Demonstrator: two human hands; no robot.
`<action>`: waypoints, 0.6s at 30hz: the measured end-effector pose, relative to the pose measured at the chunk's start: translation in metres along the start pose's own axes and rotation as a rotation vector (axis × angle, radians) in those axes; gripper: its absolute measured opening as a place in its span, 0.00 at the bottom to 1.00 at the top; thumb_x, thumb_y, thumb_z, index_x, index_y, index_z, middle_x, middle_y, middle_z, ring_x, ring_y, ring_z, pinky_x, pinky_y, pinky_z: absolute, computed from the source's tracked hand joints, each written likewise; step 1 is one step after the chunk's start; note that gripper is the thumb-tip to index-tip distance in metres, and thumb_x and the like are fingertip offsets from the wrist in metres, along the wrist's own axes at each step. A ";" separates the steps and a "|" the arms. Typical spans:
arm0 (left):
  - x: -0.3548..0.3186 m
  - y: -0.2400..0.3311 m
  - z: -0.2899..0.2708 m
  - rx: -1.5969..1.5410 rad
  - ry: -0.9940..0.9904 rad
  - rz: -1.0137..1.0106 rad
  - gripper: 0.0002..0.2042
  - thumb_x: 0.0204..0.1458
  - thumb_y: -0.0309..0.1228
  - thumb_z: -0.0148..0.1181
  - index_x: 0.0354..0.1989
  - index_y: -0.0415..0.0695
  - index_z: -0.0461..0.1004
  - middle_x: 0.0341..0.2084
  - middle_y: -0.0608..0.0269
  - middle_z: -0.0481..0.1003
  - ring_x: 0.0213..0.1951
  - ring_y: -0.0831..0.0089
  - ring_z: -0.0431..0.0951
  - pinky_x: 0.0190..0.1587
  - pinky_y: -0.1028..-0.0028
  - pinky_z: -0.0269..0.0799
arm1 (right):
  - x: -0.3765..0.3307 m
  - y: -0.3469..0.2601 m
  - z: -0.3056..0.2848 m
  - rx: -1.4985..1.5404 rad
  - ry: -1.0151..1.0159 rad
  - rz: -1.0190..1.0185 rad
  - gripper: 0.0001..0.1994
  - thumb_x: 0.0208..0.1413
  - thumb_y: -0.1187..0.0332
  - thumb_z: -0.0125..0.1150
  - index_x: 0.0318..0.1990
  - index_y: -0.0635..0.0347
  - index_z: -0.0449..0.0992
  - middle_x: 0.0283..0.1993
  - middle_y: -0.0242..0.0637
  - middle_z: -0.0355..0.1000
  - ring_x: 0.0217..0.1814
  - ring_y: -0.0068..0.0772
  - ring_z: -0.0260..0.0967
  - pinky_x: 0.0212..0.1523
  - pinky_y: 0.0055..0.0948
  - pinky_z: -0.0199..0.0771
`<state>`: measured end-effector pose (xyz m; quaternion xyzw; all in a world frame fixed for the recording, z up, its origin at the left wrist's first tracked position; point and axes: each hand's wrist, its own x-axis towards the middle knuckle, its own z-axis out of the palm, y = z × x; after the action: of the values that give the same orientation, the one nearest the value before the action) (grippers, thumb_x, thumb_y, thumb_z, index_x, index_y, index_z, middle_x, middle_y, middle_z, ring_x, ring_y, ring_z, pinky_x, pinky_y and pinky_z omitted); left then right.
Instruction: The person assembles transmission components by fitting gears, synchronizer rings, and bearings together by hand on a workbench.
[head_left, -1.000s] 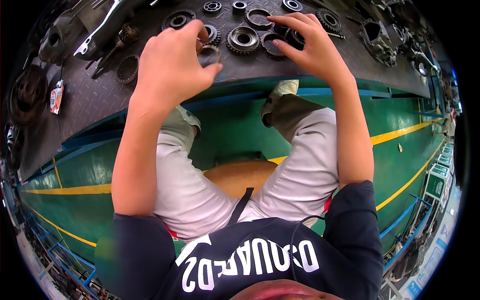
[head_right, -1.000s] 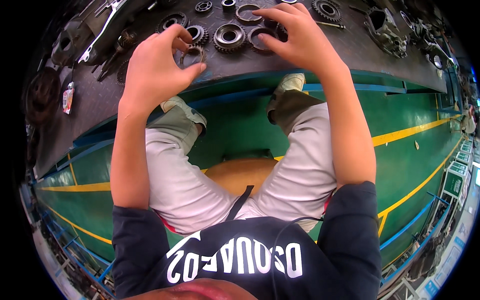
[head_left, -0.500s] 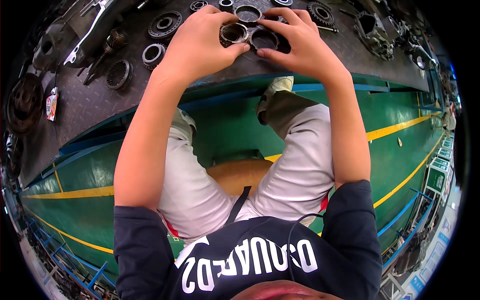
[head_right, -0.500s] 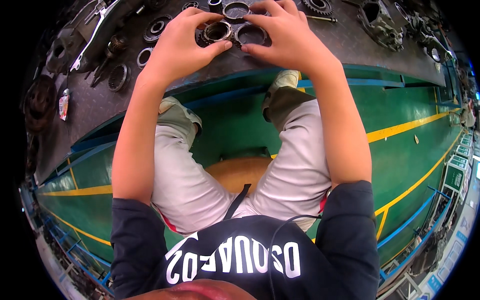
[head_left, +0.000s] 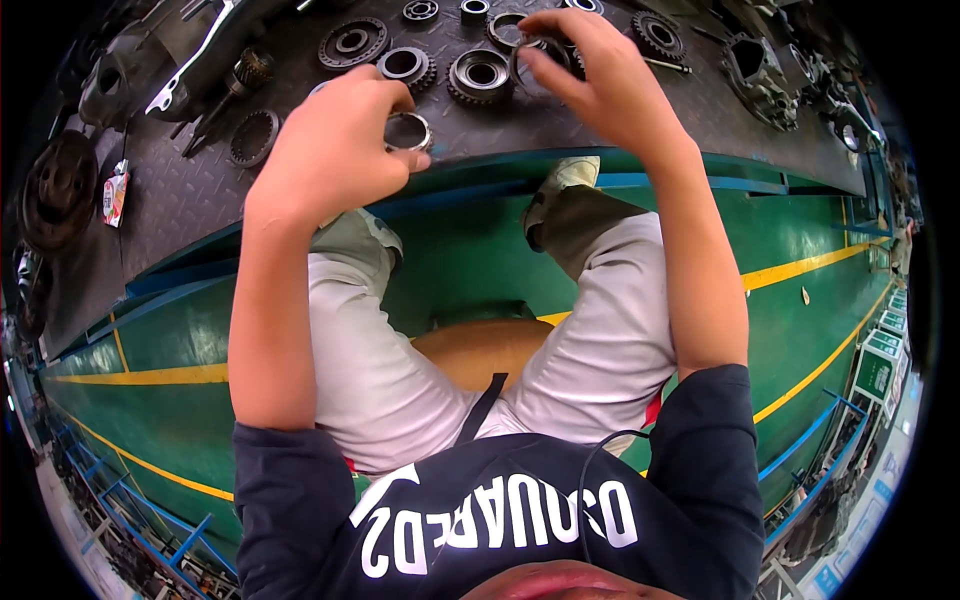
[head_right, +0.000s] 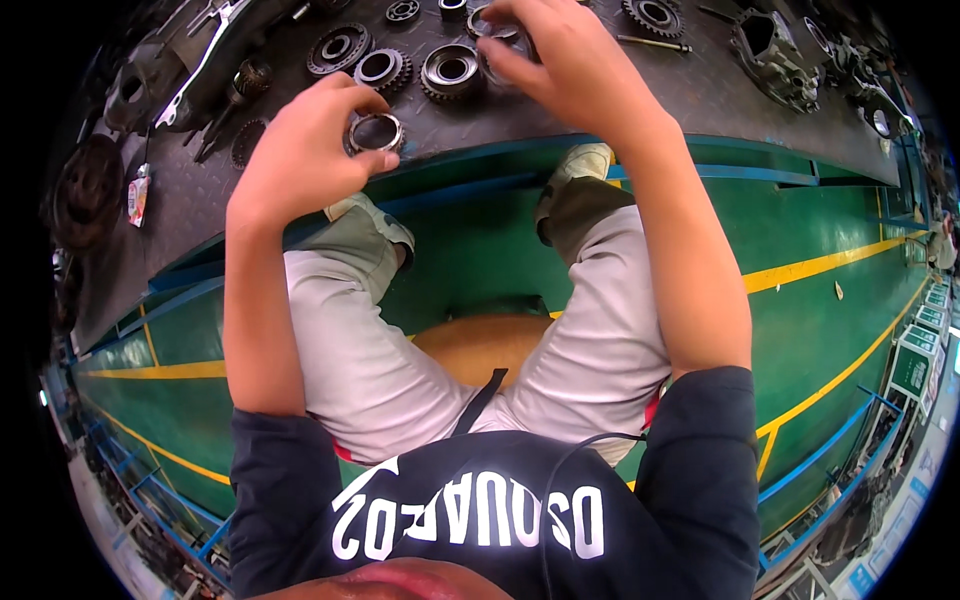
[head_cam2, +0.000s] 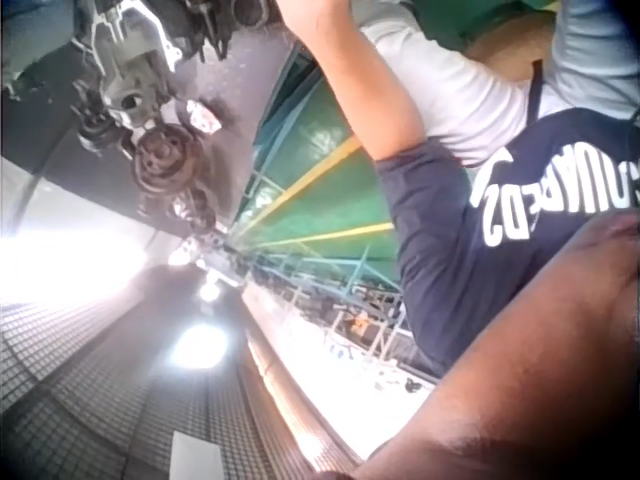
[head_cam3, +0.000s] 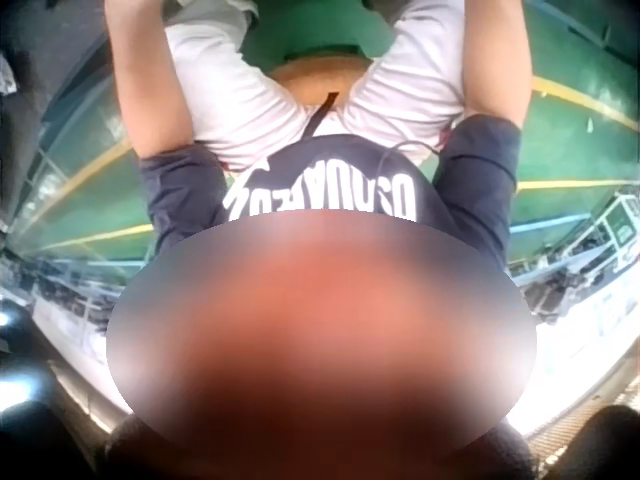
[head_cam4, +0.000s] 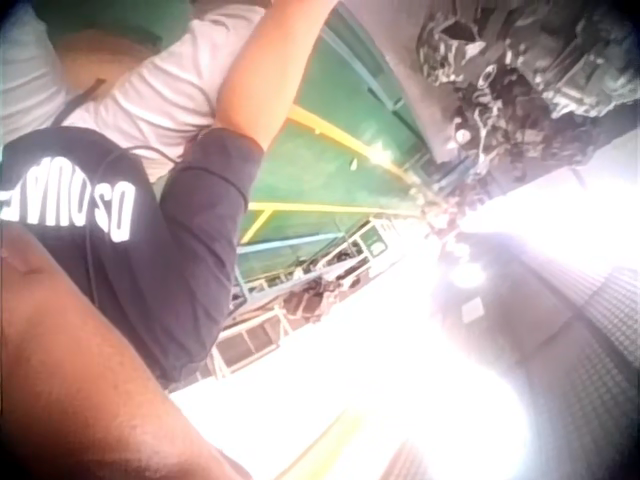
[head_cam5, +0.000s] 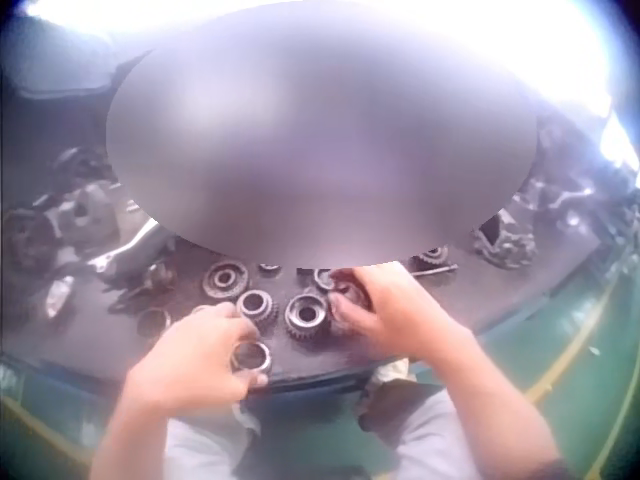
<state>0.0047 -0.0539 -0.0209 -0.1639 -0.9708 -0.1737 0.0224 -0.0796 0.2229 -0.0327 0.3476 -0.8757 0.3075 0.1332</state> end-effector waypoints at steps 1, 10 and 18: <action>-0.003 -0.001 0.003 -0.020 -0.012 -0.028 0.22 0.46 0.30 0.77 0.50 0.41 0.80 0.44 0.54 0.78 0.46 0.55 0.80 0.52 0.61 0.76 | 0.005 -0.007 0.000 0.059 0.037 0.009 0.12 0.62 0.68 0.67 0.48 0.65 0.79 0.43 0.53 0.78 0.44 0.55 0.76 0.47 0.43 0.76; -0.008 -0.002 0.011 0.057 0.100 -0.007 0.21 0.49 0.28 0.75 0.53 0.46 0.79 0.45 0.58 0.77 0.49 0.55 0.79 0.52 0.60 0.77 | 0.008 0.028 0.033 -0.151 0.134 -0.017 0.13 0.60 0.69 0.70 0.49 0.65 0.80 0.46 0.52 0.79 0.48 0.60 0.77 0.48 0.48 0.76; -0.012 -0.028 -0.009 0.182 0.250 -0.009 0.30 0.41 0.22 0.78 0.57 0.49 0.79 0.52 0.59 0.77 0.58 0.54 0.74 0.60 0.61 0.75 | -0.015 0.013 -0.002 -0.059 -0.158 -0.094 0.28 0.53 0.63 0.76 0.63 0.56 0.80 0.54 0.44 0.79 0.60 0.46 0.71 0.61 0.35 0.74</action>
<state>0.0069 -0.0853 -0.0223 -0.1341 -0.9728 -0.1044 0.1572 -0.0776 0.2399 -0.0438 0.4074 -0.8748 0.2469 0.0882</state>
